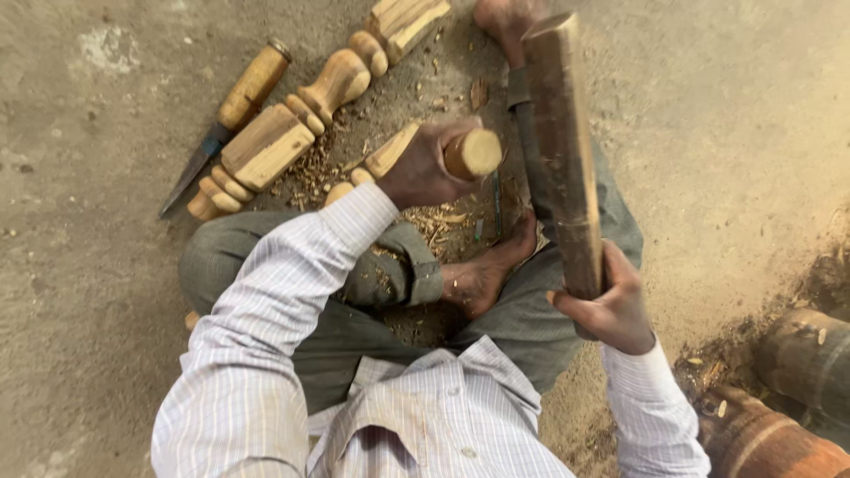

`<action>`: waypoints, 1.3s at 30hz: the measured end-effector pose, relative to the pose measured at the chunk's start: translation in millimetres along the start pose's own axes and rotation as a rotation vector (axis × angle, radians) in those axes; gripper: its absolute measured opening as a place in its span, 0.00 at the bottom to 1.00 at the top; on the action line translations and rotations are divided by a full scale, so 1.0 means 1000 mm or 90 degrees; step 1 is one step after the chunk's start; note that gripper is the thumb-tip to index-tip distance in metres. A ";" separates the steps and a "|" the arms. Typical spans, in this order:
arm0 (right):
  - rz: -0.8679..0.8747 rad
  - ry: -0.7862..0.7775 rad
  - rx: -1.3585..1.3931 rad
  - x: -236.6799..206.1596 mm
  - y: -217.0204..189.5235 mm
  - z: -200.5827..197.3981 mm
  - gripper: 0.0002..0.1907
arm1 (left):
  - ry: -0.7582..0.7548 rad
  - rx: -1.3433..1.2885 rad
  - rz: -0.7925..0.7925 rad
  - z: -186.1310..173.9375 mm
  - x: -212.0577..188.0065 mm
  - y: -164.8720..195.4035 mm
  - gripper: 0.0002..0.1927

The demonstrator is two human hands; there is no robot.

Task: The person sits on the ground holding a chisel against a wooden furniture leg and repeatedly strikes the chisel with a wooden mallet to carve the spindle, with wood shavings accumulating around the work.

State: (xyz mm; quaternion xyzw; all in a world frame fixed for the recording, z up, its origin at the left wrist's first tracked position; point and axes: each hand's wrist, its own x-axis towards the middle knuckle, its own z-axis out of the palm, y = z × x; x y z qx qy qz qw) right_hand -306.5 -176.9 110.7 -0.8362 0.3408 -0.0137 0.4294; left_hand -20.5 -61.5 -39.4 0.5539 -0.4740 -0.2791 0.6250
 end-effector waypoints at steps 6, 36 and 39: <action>-0.172 -0.019 0.328 0.019 -0.021 -0.026 0.15 | 0.070 0.011 0.072 0.010 -0.003 -0.016 0.31; 0.208 0.090 0.053 -0.083 0.094 0.053 0.23 | 0.045 0.006 0.206 -0.036 0.019 0.056 0.29; 0.199 0.098 0.055 -0.083 0.091 0.055 0.24 | 0.068 0.149 0.228 -0.032 0.019 0.049 0.28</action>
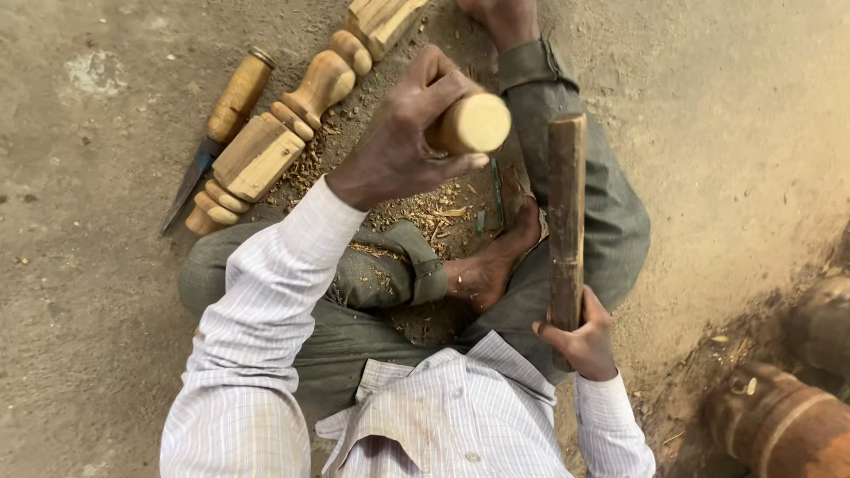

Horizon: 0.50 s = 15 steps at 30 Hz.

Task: The person sits on the ground holding a chisel against a wooden furniture leg and repeatedly strikes the chisel with a wooden mallet to carve the spindle, with wood shavings accumulating around the work.

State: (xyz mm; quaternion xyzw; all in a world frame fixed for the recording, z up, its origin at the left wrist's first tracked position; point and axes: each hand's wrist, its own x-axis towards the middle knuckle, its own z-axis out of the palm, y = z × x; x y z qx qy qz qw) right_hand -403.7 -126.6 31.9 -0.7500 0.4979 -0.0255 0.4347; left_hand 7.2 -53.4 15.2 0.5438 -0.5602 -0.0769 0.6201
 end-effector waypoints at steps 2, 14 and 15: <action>-0.020 0.003 -0.020 0.001 -0.003 0.004 0.24 | 0.002 -0.061 -0.046 0.005 -0.003 -0.006 0.24; -0.014 -0.021 0.021 0.000 0.002 0.007 0.23 | -0.047 -0.193 -0.095 0.016 -0.023 -0.014 0.19; -0.015 -0.019 0.021 0.001 0.002 0.008 0.23 | -0.053 -0.199 -0.096 0.015 -0.022 -0.014 0.18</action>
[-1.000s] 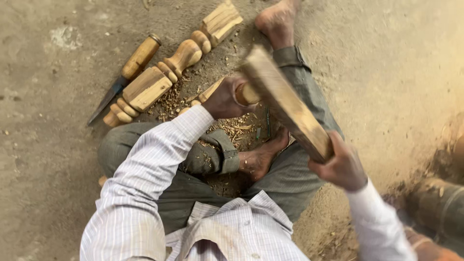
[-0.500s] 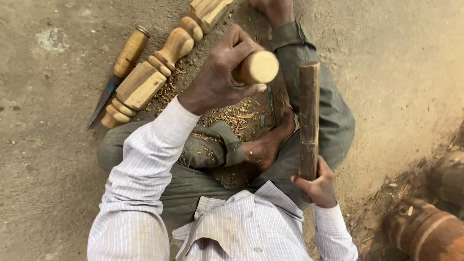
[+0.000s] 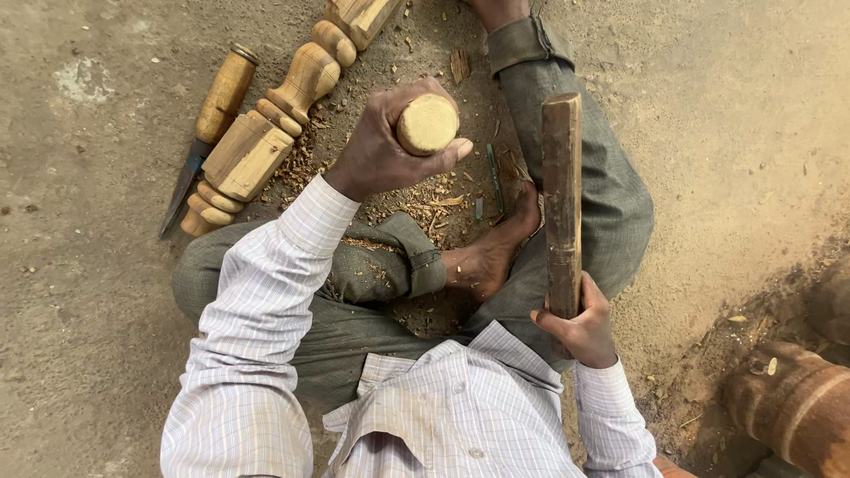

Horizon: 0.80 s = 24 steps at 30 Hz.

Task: The person sits on the ground holding a chisel against a wooden furniture leg and repeatedly strikes the chisel with a wooden mallet to carve the spindle, with wood shavings accumulating around the work.

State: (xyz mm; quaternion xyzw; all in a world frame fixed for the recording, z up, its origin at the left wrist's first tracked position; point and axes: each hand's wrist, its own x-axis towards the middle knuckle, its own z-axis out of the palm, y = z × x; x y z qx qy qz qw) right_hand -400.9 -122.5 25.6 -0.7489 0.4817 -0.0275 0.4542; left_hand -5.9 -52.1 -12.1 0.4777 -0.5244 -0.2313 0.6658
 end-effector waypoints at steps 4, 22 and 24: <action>-0.013 0.004 -0.017 0.001 -0.001 0.001 0.23 | -0.021 0.013 -0.054 -0.003 -0.001 0.002 0.16; -0.061 -0.008 0.030 0.002 -0.027 -0.011 0.26 | -0.173 0.029 -0.074 0.004 -0.003 -0.006 0.15; -0.125 0.000 0.043 0.004 -0.036 -0.019 0.25 | -0.181 0.038 -0.080 0.006 -0.003 -0.005 0.15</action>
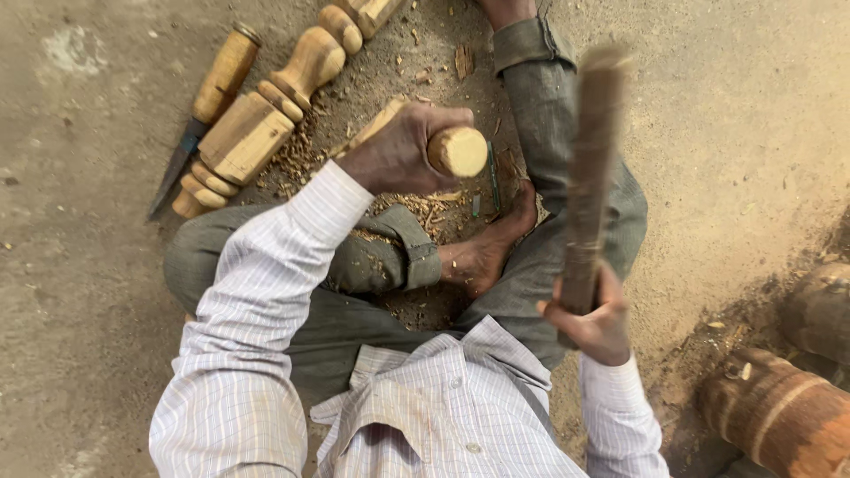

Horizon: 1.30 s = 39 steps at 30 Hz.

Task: The person sits on the ground holding a chisel against a wooden furniture leg and repeatedly strikes the chisel with a wooden mallet to carve the spindle, with wood shavings accumulating around the work.

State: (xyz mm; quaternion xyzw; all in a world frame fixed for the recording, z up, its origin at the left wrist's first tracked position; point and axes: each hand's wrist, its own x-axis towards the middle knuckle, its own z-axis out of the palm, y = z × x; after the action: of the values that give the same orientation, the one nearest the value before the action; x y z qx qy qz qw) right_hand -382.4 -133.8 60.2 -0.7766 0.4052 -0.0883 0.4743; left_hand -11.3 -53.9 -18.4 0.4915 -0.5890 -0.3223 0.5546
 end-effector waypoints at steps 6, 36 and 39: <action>-0.293 -0.023 -0.202 0.035 -0.034 -0.008 0.23 | 0.010 0.031 -0.017 0.001 -0.001 -0.002 0.17; -0.226 -0.091 0.169 0.051 -0.057 -0.008 0.26 | 0.021 0.016 0.000 -0.003 0.000 -0.016 0.14; -0.258 -0.076 -0.186 0.064 -0.053 0.002 0.23 | -0.056 -0.023 -0.139 -0.003 -0.004 -0.020 0.05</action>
State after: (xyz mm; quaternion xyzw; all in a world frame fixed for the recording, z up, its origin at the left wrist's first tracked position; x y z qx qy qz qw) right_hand -310.9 -166.2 86.3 -0.9062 0.2207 -0.0760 0.3526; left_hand -4.6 -55.9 -38.0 0.5282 -0.5497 -0.4128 0.4985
